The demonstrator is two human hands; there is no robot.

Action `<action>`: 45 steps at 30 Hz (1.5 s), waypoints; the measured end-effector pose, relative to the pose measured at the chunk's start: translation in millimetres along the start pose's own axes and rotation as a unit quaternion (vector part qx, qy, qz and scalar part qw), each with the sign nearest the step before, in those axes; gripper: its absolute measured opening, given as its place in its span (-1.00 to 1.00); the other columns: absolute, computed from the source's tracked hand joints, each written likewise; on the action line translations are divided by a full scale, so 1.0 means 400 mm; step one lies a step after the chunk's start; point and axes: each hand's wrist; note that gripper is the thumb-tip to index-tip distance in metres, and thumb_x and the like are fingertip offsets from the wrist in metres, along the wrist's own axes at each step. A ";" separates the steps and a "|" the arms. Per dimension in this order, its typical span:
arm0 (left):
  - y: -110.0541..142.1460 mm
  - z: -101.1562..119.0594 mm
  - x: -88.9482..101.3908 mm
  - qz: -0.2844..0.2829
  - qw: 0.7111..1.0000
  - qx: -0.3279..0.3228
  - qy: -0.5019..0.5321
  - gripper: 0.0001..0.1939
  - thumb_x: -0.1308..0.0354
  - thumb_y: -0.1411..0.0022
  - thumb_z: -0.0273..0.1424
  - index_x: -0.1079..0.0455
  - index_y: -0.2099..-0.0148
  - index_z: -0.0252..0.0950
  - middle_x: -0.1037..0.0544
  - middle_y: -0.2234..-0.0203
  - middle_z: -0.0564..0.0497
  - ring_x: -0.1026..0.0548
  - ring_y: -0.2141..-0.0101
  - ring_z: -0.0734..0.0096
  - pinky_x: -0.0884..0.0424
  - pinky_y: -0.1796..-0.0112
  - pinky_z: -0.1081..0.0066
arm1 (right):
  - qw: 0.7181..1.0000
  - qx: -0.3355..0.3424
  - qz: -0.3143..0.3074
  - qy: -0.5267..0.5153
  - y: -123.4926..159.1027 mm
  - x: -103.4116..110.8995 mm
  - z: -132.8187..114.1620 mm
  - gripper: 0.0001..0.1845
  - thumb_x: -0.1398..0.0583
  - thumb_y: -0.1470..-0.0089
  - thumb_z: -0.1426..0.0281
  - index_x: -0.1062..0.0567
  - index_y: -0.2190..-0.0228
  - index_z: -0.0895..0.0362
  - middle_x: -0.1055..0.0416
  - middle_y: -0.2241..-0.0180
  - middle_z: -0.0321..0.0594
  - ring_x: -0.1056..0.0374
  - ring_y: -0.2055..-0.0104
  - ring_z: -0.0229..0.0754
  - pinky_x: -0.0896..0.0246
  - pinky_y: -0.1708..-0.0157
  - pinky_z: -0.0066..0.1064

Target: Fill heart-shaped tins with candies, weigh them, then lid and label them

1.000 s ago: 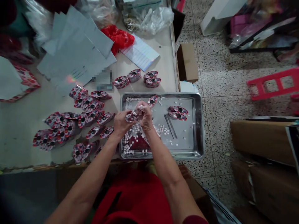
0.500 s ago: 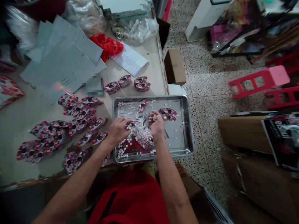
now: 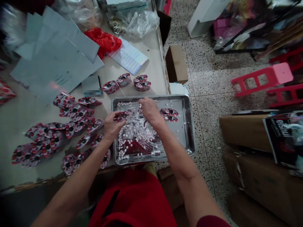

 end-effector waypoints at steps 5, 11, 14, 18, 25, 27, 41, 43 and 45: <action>-0.031 -0.017 -0.004 0.014 1.000 -0.005 0.013 -0.60 -0.32 -0.05 -0.54 -0.63 0.02 -0.22 -0.59 0.22 -0.02 -0.57 0.13 0.19 -0.50 0.04 0.28 | 0.998 0.008 0.057 -0.021 0.006 -0.016 -0.007 -0.56 -0.17 -0.09 0.64 -0.69 0.07 0.16 -0.56 0.10 0.00 -0.43 0.04 0.08 -0.27 -0.09 -0.15; -0.048 -0.034 -0.032 0.018 0.999 0.019 0.036 -0.59 -0.32 -0.05 -0.55 -0.60 0.00 -0.26 -0.60 0.16 -0.05 -0.58 0.14 0.22 -0.51 0.06 0.31 | 0.967 -0.054 0.200 -0.150 0.102 -0.053 0.027 -0.75 -0.15 -0.25 0.46 -0.63 0.16 0.09 -0.60 0.17 -0.11 -0.48 0.11 0.00 -0.33 -0.03 -0.19; -0.080 -0.037 -0.057 0.023 1.000 -0.001 -0.004 -0.60 -0.35 -0.07 -0.53 -0.58 -0.01 -0.25 -0.60 0.12 -0.09 -0.56 0.06 0.15 -0.49 -0.04 0.25 | 0.978 -0.070 0.162 -0.112 0.246 -0.090 0.079 -0.74 -0.14 -0.34 0.36 -0.62 0.09 0.10 -0.59 0.16 -0.07 -0.48 0.10 0.02 -0.34 -0.04 -0.16; -0.083 -0.052 -0.040 0.011 0.999 -0.030 -0.037 -0.42 -0.42 -0.08 -0.44 -0.50 -0.18 -0.24 -0.59 0.00 -0.14 -0.53 -0.04 0.08 -0.44 -0.16 0.17 | 0.998 -0.009 -0.031 0.045 0.446 -0.157 0.140 -0.45 -0.32 -0.28 0.19 -0.52 -0.24 0.08 -0.44 -0.23 0.12 -0.35 -0.17 0.21 -0.24 -0.19 -0.02; 0.146 -0.072 0.093 0.002 0.992 -0.042 -0.120 -0.72 -0.24 -0.31 -0.29 -0.57 -0.04 -0.22 -0.64 0.15 -0.13 -0.59 0.09 0.02 -0.50 -0.03 0.10 | 0.986 -0.121 -0.101 0.052 0.454 -0.267 0.120 -0.28 -0.30 -0.27 0.06 -0.40 -0.34 0.07 -0.20 -0.39 0.25 -0.24 -0.26 0.35 -0.27 -0.11 0.02; 0.189 -0.048 0.089 0.000 0.992 -0.053 -0.116 -0.75 -0.21 -0.35 -0.27 -0.57 -0.01 -0.20 -0.66 0.15 -0.13 -0.60 0.13 0.04 -0.52 0.03 0.12 | 0.982 -0.140 -0.105 -0.067 0.432 -0.271 0.116 -0.57 -0.27 -0.29 0.26 -0.52 -0.14 0.10 -0.30 -0.32 0.22 -0.32 -0.17 0.22 -0.28 -0.06 -0.09; 0.139 0.173 -0.178 -0.122 0.982 -0.131 -0.053 -0.79 -0.23 -0.32 -0.35 -0.58 0.02 -0.16 -0.68 0.13 -0.09 -0.63 0.08 0.06 -0.53 -0.04 0.12 | 0.842 -0.286 0.089 -0.449 0.496 0.013 0.220 -0.82 -0.21 0.13 0.27 -0.45 0.40 0.05 -0.28 0.60 -0.44 -0.16 0.57 -0.26 -0.07 0.53 -0.45; 0.167 0.148 -0.163 -0.127 0.981 -0.129 -0.072 -0.80 -0.20 -0.34 -0.32 -0.59 0.03 -0.16 -0.68 0.13 -0.10 -0.63 0.07 0.03 -0.53 -0.04 0.09 | 0.845 -0.268 0.146 -0.440 0.472 0.080 0.231 -0.86 -0.24 0.16 0.32 -0.49 0.44 0.06 -0.27 0.60 -0.44 -0.14 0.54 -0.27 -0.04 0.51 -0.44; 0.192 0.122 -0.140 -0.130 0.980 -0.125 -0.089 -0.79 -0.18 -0.36 -0.30 -0.59 0.03 -0.14 -0.68 0.15 -0.09 -0.63 0.08 0.02 -0.53 -0.03 0.08 | 0.869 -0.232 0.181 -0.399 0.433 0.125 0.236 -0.90 -0.24 0.13 0.37 -0.52 0.44 0.06 -0.32 0.57 -0.41 -0.16 0.50 -0.25 -0.07 0.45 -0.42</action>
Point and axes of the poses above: each hand's wrist, its own y-axis away from the middle knuckle, its own x-axis out of the back of the hand, z = x × y
